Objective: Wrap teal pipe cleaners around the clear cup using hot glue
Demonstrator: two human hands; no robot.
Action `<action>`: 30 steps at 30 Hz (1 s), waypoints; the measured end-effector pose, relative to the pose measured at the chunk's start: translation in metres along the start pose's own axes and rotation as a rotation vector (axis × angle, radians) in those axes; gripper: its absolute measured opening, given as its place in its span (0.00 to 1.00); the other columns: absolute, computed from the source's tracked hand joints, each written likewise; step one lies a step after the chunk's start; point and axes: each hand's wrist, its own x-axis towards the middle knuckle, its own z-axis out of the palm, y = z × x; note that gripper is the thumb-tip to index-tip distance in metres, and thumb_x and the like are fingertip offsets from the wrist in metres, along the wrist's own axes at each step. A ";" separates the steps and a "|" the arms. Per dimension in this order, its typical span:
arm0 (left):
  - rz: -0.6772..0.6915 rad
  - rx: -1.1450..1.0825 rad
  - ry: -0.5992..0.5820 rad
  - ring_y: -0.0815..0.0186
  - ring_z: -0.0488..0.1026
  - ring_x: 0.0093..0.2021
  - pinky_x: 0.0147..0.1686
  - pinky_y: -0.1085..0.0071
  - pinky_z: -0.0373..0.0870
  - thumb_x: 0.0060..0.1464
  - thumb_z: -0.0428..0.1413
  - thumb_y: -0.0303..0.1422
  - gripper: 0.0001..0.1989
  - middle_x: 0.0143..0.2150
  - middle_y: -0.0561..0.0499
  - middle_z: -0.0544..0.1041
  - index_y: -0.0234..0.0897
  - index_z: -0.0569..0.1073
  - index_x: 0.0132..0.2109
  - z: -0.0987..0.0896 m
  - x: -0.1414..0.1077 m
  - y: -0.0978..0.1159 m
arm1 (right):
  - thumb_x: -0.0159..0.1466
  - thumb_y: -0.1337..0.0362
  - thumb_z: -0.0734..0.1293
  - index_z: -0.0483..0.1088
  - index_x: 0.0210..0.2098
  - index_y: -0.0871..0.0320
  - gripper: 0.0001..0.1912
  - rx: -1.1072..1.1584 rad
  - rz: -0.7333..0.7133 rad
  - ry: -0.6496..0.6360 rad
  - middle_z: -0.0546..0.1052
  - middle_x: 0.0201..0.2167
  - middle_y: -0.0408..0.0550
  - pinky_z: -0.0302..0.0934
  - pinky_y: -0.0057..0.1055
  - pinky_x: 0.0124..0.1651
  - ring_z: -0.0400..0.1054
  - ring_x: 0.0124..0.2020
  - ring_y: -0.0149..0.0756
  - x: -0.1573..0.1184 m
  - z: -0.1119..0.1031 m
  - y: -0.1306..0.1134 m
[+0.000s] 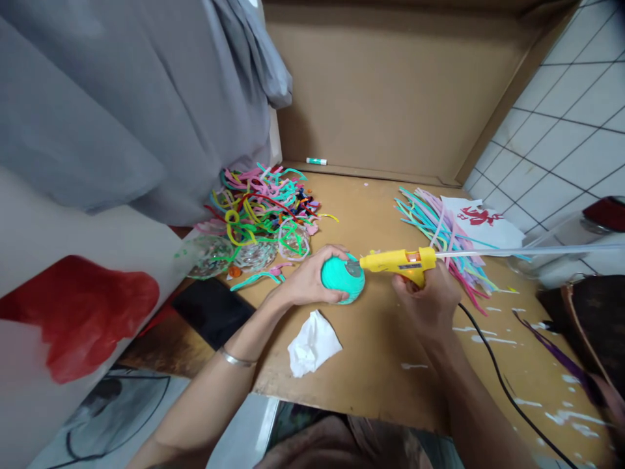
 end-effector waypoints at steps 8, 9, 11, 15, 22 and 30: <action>-0.013 0.031 -0.007 0.51 0.69 0.59 0.60 0.54 0.65 0.35 0.68 0.30 0.31 0.60 0.43 0.70 0.39 0.68 0.49 0.000 -0.002 0.007 | 0.57 0.62 0.62 0.67 0.37 0.56 0.09 0.014 -0.041 0.008 0.70 0.29 0.46 0.54 0.32 0.30 0.64 0.29 0.38 -0.001 0.000 -0.001; -0.013 0.033 -0.009 0.51 0.69 0.59 0.60 0.54 0.65 0.35 0.68 0.29 0.31 0.60 0.43 0.70 0.39 0.68 0.49 0.000 -0.002 0.008 | 0.58 0.62 0.62 0.67 0.37 0.56 0.08 0.021 -0.067 0.020 0.70 0.29 0.46 0.54 0.32 0.30 0.64 0.29 0.38 -0.002 0.001 -0.001; -0.012 0.029 -0.015 0.51 0.69 0.59 0.59 0.54 0.65 0.34 0.68 0.29 0.31 0.60 0.43 0.70 0.39 0.68 0.49 0.000 -0.002 0.009 | 0.58 0.64 0.62 0.66 0.36 0.56 0.06 0.029 -0.126 0.045 0.70 0.29 0.46 0.54 0.31 0.30 0.64 0.29 0.38 -0.003 0.002 0.000; -0.016 0.002 -0.012 0.51 0.69 0.59 0.59 0.54 0.65 0.35 0.67 0.29 0.31 0.61 0.43 0.69 0.39 0.67 0.49 0.000 -0.002 0.009 | 0.59 0.66 0.62 0.65 0.35 0.56 0.03 0.019 -0.179 0.067 0.70 0.29 0.46 0.54 0.31 0.30 0.64 0.30 0.37 -0.004 0.003 0.001; -0.031 -0.019 -0.023 0.51 0.69 0.59 0.59 0.54 0.65 0.36 0.68 0.31 0.31 0.61 0.42 0.69 0.39 0.67 0.49 0.000 -0.003 0.009 | 0.59 0.66 0.61 0.67 0.38 0.56 0.07 0.033 -0.138 0.006 0.70 0.30 0.46 0.56 0.31 0.31 0.65 0.31 0.39 -0.004 0.001 -0.001; -0.018 0.010 -0.033 0.50 0.69 0.59 0.59 0.53 0.65 0.36 0.68 0.32 0.31 0.61 0.42 0.69 0.39 0.68 0.49 -0.001 -0.003 0.008 | 0.60 0.65 0.61 0.68 0.41 0.56 0.10 0.053 -0.131 -0.014 0.70 0.30 0.47 0.56 0.31 0.31 0.65 0.31 0.39 -0.004 -0.001 0.000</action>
